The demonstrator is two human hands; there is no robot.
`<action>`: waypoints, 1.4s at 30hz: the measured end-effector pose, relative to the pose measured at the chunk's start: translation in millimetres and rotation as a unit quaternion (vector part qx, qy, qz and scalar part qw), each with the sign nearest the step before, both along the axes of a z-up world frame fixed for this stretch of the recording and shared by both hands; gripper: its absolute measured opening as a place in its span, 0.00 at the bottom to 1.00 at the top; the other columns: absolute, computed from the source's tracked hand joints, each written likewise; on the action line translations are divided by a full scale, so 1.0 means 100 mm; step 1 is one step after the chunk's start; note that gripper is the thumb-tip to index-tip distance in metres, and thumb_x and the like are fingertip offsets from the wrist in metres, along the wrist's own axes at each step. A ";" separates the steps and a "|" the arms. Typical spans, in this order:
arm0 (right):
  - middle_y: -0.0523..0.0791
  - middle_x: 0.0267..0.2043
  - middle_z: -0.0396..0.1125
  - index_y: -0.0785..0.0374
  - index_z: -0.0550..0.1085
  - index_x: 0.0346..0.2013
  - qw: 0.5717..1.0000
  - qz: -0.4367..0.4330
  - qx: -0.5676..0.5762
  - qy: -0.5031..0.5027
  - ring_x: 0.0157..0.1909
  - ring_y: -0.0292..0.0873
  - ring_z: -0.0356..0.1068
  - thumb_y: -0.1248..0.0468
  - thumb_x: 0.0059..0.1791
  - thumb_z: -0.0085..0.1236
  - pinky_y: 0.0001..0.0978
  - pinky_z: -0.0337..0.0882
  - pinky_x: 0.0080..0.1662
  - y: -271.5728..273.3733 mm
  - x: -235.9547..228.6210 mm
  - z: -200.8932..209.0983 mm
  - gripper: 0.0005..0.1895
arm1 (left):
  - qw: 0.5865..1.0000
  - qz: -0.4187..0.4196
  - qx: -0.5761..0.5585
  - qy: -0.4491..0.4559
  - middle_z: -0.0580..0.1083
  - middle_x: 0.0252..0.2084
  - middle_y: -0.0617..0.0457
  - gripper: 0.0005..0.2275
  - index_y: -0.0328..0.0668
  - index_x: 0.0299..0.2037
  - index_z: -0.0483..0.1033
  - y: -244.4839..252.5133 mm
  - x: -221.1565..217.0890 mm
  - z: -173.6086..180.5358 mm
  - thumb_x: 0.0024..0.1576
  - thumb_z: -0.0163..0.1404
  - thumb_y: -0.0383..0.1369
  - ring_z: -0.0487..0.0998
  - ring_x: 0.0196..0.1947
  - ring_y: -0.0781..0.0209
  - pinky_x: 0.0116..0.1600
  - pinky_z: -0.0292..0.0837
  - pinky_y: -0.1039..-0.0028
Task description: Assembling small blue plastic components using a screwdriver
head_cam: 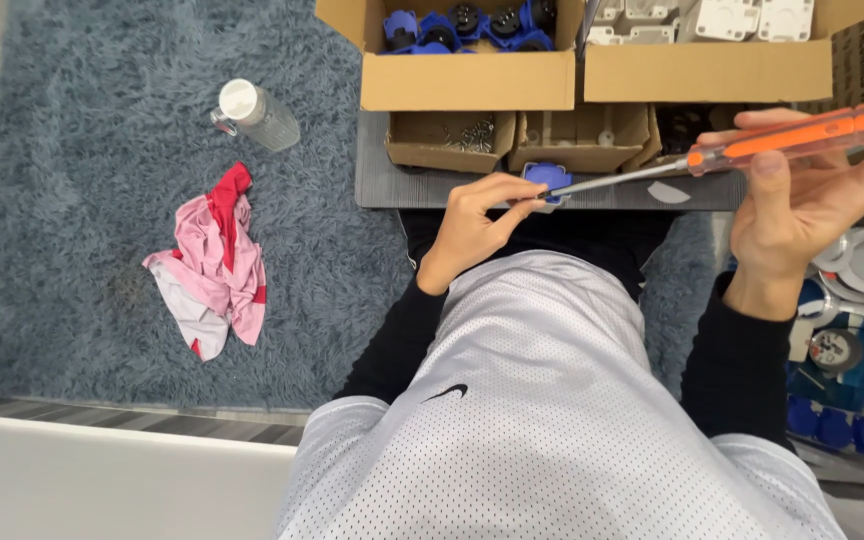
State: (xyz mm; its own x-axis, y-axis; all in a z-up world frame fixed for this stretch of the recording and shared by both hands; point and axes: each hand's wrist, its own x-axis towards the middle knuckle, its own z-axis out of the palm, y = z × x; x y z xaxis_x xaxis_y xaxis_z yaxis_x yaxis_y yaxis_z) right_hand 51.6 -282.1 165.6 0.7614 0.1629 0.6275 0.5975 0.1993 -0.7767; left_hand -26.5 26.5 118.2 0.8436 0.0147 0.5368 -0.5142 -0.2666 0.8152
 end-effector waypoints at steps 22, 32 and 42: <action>0.81 0.55 0.66 0.58 0.51 0.80 0.978 0.045 -0.163 -0.119 0.52 0.80 0.76 0.83 0.72 0.48 0.69 0.81 0.56 0.34 -0.06 0.37 0.29 | 0.973 0.047 0.224 -0.035 0.72 0.68 0.47 0.25 0.41 0.67 0.72 -0.18 0.27 -0.82 0.64 0.69 0.35 0.72 0.69 0.48 0.75 0.73 0.51; 0.76 0.62 0.68 0.65 0.50 0.82 0.961 0.056 -0.226 -0.149 0.55 0.71 0.78 0.82 0.69 0.51 0.60 0.84 0.60 0.48 -0.02 0.45 0.31 | 0.980 0.079 0.149 -0.102 0.73 0.66 0.51 0.19 0.44 0.65 0.75 -0.27 0.29 -0.89 0.65 0.65 0.32 0.76 0.66 0.48 0.73 0.76 0.57; 0.72 0.61 0.68 0.73 0.57 0.78 0.942 0.106 -0.261 -0.183 0.54 0.66 0.80 0.85 0.61 0.61 0.53 0.81 0.64 0.50 0.09 0.58 0.34 | 0.979 0.087 0.140 -0.124 0.74 0.66 0.49 0.19 0.43 0.64 0.74 -0.27 0.31 -0.90 0.64 0.65 0.32 0.77 0.65 0.48 0.73 0.74 0.56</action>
